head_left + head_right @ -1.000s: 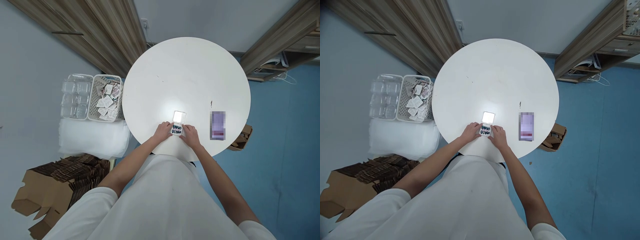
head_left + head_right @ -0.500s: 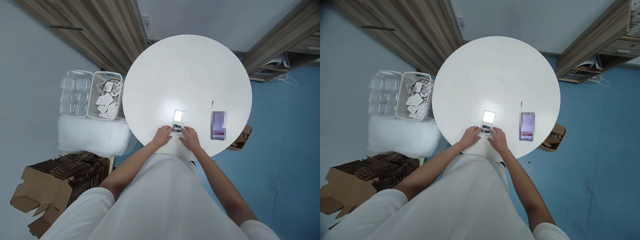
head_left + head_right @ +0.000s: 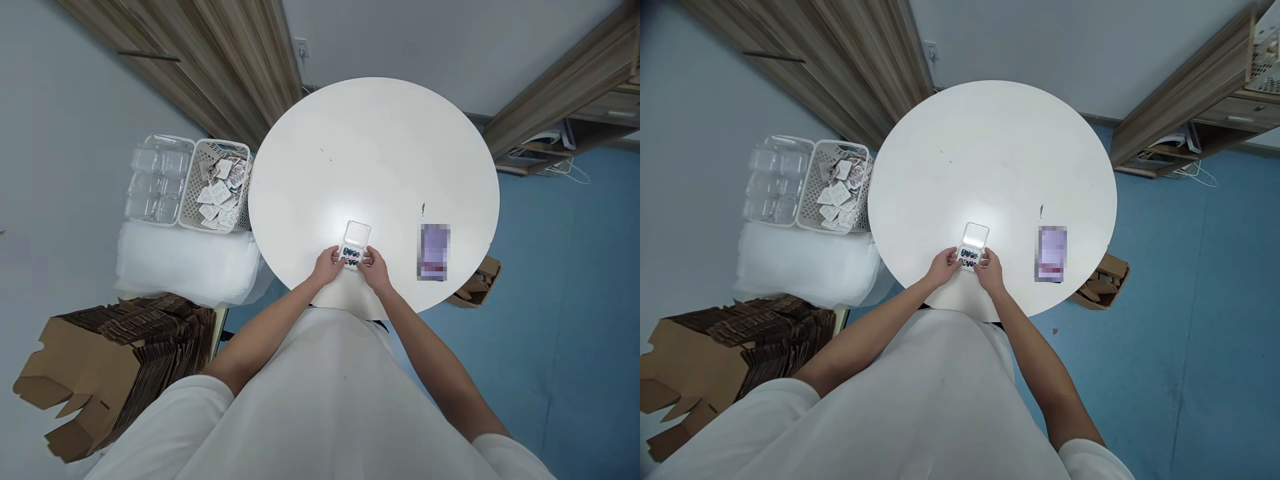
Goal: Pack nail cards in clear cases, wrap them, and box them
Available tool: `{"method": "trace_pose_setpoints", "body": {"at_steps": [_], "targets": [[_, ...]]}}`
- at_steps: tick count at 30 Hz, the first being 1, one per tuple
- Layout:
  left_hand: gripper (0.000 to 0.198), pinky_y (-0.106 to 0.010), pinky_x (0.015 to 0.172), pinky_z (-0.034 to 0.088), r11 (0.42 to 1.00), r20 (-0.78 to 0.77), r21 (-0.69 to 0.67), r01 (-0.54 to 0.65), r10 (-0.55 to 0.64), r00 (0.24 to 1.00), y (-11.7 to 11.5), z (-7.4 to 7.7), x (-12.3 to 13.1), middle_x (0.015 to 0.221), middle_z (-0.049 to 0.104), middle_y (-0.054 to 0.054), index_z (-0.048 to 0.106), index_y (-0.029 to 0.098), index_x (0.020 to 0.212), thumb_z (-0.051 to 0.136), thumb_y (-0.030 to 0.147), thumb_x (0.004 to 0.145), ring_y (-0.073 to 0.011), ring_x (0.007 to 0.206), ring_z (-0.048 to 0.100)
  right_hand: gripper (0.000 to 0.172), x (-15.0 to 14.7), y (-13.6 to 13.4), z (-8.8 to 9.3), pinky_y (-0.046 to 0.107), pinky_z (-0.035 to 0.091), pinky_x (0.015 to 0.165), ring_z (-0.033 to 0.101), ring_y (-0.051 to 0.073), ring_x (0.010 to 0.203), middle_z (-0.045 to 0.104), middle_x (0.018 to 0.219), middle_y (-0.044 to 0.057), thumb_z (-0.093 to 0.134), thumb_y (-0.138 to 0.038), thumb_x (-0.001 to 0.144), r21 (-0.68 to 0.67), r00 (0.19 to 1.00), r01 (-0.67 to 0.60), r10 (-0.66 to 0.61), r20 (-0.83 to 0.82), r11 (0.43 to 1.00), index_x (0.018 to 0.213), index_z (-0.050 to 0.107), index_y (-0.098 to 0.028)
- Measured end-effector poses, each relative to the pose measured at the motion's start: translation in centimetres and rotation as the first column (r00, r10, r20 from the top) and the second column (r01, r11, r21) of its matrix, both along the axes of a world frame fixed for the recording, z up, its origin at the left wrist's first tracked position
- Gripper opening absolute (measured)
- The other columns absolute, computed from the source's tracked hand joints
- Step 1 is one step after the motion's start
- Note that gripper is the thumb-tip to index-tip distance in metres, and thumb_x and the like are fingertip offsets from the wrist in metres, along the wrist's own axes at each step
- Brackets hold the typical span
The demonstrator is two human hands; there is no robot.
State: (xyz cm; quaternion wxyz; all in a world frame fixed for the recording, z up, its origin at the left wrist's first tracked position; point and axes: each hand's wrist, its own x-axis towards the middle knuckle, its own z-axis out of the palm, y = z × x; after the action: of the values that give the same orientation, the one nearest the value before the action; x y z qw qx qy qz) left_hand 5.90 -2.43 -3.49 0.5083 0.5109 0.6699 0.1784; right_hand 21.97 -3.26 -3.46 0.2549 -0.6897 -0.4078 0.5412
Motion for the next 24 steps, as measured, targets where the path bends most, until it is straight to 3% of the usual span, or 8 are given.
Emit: {"method": "trace_pose_setpoints", "body": {"at_steps": [3,7,13,18,24], "targets": [[0.036,-0.029,0.076,0.044,0.999,0.077,0.027,-0.030,0.028,0.997,-0.4,0.6,-0.2,0.089,0.059,-0.002,0.058,0.020,0.108,0.057,0.025,0.072,-0.0133,0.080,0.052,0.059,-0.2,-0.2,0.9,0.034,0.048,0.076,0.054,0.015,0.083,0.049,0.111,0.008,0.054,-0.025,0.065,0.023,0.999,0.013,-0.012,-0.045,1.000,0.122,0.043,-0.020],[0.040,-0.028,0.074,0.045,0.994,0.227,-0.039,-0.098,0.105,0.968,-1.3,2.4,-1.5,0.090,0.062,-0.003,0.057,0.021,0.112,0.057,0.028,0.072,-0.0138,0.079,0.055,0.054,-0.3,-1.2,2.8,0.032,0.049,0.071,0.055,0.015,0.083,0.051,0.111,0.008,0.052,-0.025,0.067,0.046,0.994,0.043,-0.038,-0.100,0.998,0.120,0.047,-0.021],[0.055,-0.033,0.083,0.044,0.995,0.466,-0.086,-0.040,0.076,0.881,-1.7,4.8,-4.1,0.099,0.063,-0.006,0.055,0.017,0.116,0.069,0.026,0.063,-0.0141,0.081,0.058,0.052,-1.3,-2.5,5.7,0.031,0.048,0.069,0.055,0.014,0.080,0.053,0.108,0.007,0.052,-0.025,0.067,0.103,0.987,0.079,-0.063,-0.151,0.992,0.119,0.050,-0.021],[0.064,-0.036,0.083,0.045,0.993,0.535,-0.113,-0.031,0.087,0.840,-1.9,6.1,-5.5,0.093,0.064,-0.007,0.054,0.014,0.117,0.074,0.030,0.058,-0.0157,0.081,0.060,0.051,-2.9,-3.4,8.1,0.030,0.048,0.066,0.054,0.013,0.079,0.054,0.104,0.006,0.053,-0.025,0.066,0.154,0.982,0.136,-0.113,-0.153,0.979,0.117,0.052,-0.022],[0.060,-0.034,0.082,0.046,0.997,0.546,-0.064,-0.050,0.076,0.835,-2.1,6.5,-7.2,0.085,0.063,-0.004,0.058,0.015,0.112,0.076,0.031,0.057,-0.0136,0.076,0.061,0.048,-5.1,-4.3,9.8,0.031,0.047,0.072,0.053,0.012,0.077,0.054,0.103,0.005,0.058,-0.029,0.065,0.161,0.955,0.234,-0.196,-0.222,0.959,0.113,0.055,-0.022]]}}
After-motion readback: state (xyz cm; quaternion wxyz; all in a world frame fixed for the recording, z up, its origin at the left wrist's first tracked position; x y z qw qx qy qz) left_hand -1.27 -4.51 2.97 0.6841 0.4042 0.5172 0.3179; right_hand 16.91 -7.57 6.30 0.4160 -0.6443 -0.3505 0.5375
